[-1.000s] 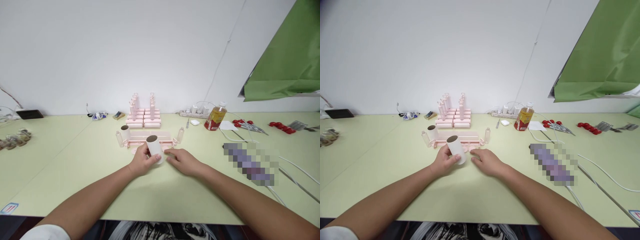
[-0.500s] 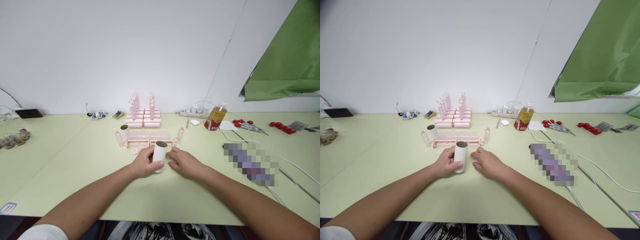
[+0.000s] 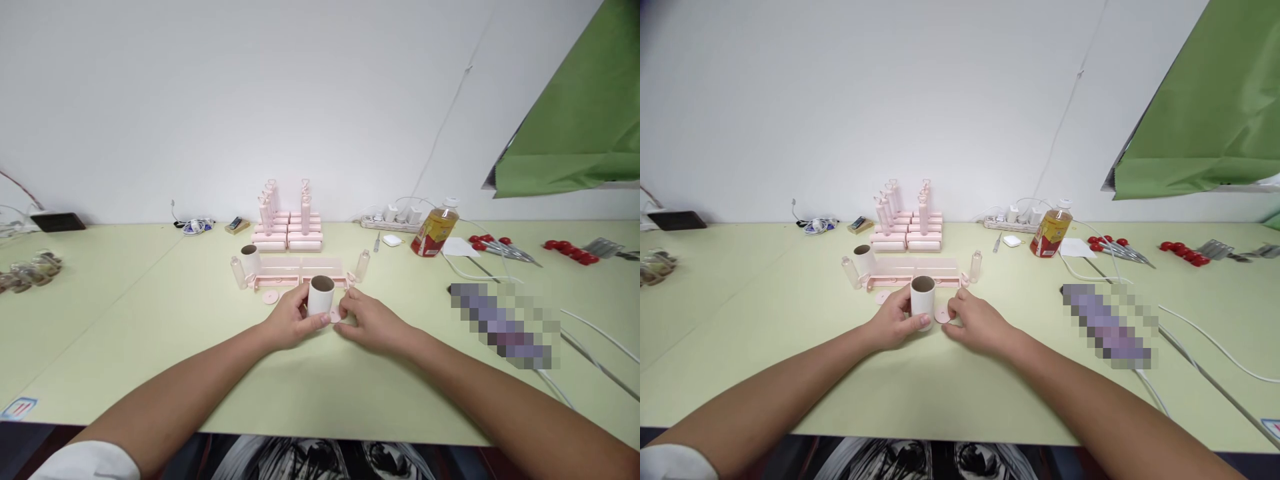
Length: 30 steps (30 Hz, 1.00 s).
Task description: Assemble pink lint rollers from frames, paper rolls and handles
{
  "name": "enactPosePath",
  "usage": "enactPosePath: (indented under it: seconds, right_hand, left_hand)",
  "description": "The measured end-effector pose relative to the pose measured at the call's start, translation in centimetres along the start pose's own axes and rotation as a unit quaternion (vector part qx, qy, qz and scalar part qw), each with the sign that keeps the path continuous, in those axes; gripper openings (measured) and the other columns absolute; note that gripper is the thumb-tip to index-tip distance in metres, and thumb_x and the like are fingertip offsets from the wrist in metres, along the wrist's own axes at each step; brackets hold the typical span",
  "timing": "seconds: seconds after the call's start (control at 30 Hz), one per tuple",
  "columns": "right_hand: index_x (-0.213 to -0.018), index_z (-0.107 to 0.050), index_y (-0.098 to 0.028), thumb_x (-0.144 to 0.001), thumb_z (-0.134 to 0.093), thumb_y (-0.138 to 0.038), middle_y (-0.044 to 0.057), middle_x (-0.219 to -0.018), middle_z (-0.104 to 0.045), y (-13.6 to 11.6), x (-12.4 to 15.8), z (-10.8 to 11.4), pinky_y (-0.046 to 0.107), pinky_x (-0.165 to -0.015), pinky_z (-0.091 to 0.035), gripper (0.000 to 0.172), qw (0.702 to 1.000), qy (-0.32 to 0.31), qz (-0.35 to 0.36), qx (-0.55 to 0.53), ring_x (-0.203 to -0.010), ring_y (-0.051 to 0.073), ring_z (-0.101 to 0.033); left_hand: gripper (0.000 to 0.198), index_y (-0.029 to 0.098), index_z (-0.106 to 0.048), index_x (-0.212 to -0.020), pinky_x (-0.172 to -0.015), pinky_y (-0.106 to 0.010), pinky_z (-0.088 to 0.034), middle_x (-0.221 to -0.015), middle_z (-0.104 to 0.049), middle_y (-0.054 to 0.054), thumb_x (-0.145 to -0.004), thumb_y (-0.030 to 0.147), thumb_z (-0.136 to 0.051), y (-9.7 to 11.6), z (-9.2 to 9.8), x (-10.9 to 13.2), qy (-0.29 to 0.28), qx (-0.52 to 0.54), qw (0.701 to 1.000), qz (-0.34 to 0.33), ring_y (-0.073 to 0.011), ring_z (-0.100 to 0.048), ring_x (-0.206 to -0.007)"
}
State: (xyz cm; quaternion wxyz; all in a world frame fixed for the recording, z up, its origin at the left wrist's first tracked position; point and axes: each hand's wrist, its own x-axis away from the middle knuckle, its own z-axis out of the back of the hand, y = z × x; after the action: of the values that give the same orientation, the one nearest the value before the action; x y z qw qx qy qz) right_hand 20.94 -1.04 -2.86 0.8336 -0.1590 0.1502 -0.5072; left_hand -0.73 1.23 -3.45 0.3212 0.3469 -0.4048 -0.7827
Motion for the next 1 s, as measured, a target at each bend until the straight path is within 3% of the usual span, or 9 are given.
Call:
enactPosePath:
  seconds: [0.13, 0.23, 0.37, 0.53, 0.7, 0.83, 1.0]
  right_hand:
    - [-0.090, -0.056, -0.020, -0.084, -0.060, -0.036, 0.006, -0.102, -0.057, -0.5, -0.4, -0.7, 0.028, -0.065, -0.040, 0.017, 1.000, 0.005, 0.008, 0.005, -0.081, 0.019, -0.057]
    - [-0.085, -0.057, -0.019, -0.084, -0.058, -0.026, 0.006, -0.093, -0.061, -0.8, -0.9, -1.0, 0.028, -0.067, -0.039, 0.007, 0.999, 0.007, 0.032, -0.002, -0.082, 0.019, -0.057]
    - [-0.079, -0.058, -0.019, -0.081, -0.061, -0.029, 0.002, -0.078, -0.059, -0.5, -0.9, -0.8, 0.026, -0.059, -0.038, 0.010, 0.994, 0.060, -0.005, -0.091, -0.066, 0.015, -0.053]
    - [-0.079, -0.059, -0.021, -0.081, -0.062, -0.037, -0.005, -0.059, -0.046, 0.7, -0.6, 0.0, 0.024, -0.050, -0.032, 0.016, 0.959, 0.136, -0.050, -0.241, -0.052, 0.012, -0.042]
    - [-0.088, -0.059, -0.021, -0.082, -0.064, -0.040, -0.005, -0.060, -0.046, 0.8, -0.3, 0.4, 0.024, -0.050, -0.034, 0.021, 0.903, 0.235, -0.030, -0.357, -0.053, 0.011, -0.041]
    - [-0.089, -0.059, -0.021, -0.082, -0.064, -0.040, 0.000, -0.075, -0.054, 0.3, 0.0, 0.3, 0.025, -0.054, -0.039, 0.021, 0.904, 0.226, 0.033, -0.361, -0.059, 0.012, -0.045]
    - [-0.089, -0.059, -0.022, -0.082, -0.064, -0.042, 0.001, -0.080, -0.056, 0.1, 0.1, 0.1, 0.026, -0.055, -0.040, 0.022, 0.916, 0.205, 0.041, -0.342, -0.059, 0.012, -0.045]
  left_hand:
    - [0.045, 0.017, -0.055, -0.109, -0.067, -0.027, -0.043, -0.093, -0.060, -0.004, -0.081, 0.051, -0.061, 0.0, 0.1, 0.0, 0.025, 0.002, 0.999, -0.027, -0.0172, -0.054, -0.080]
    - [0.045, 0.017, -0.056, -0.113, -0.071, -0.028, -0.043, -0.096, -0.062, -0.005, -0.082, 0.049, -0.062, -0.1, 0.1, 0.0, 0.030, -0.007, 0.999, -0.033, -0.0182, -0.055, -0.083]
    - [0.049, 0.017, -0.057, -0.116, -0.073, -0.030, -0.044, -0.099, -0.063, -0.006, -0.081, 0.051, -0.062, 0.1, 0.1, 0.0, 0.039, -0.023, 0.999, -0.020, -0.0205, -0.057, -0.085]
    - [0.052, 0.018, -0.057, -0.121, -0.077, -0.031, -0.045, -0.104, -0.065, -0.007, -0.081, 0.052, -0.061, 0.2, 0.2, -0.2, 0.034, -0.045, 0.998, 0.000, -0.0227, -0.058, -0.091]
    - [0.052, 0.019, -0.057, -0.123, -0.076, -0.030, -0.045, -0.109, -0.065, -0.007, -0.081, 0.049, -0.062, -0.1, 0.3, -0.1, -0.001, -0.048, 0.999, 0.003, -0.0216, -0.059, -0.090]
    - [0.048, 0.019, -0.061, -0.115, -0.071, -0.028, -0.044, -0.099, -0.066, -0.004, -0.079, 0.050, -0.065, -0.2, 0.1, 0.0, -0.053, -0.064, 0.997, 0.001, -0.0190, -0.059, -0.083]
    - [0.044, 0.018, -0.063, -0.107, -0.066, -0.025, -0.041, -0.092, -0.065, -0.002, -0.078, 0.052, -0.065, 0.0, 0.1, 0.0, -0.079, -0.087, 0.993, 0.011, -0.0171, -0.058, -0.078]
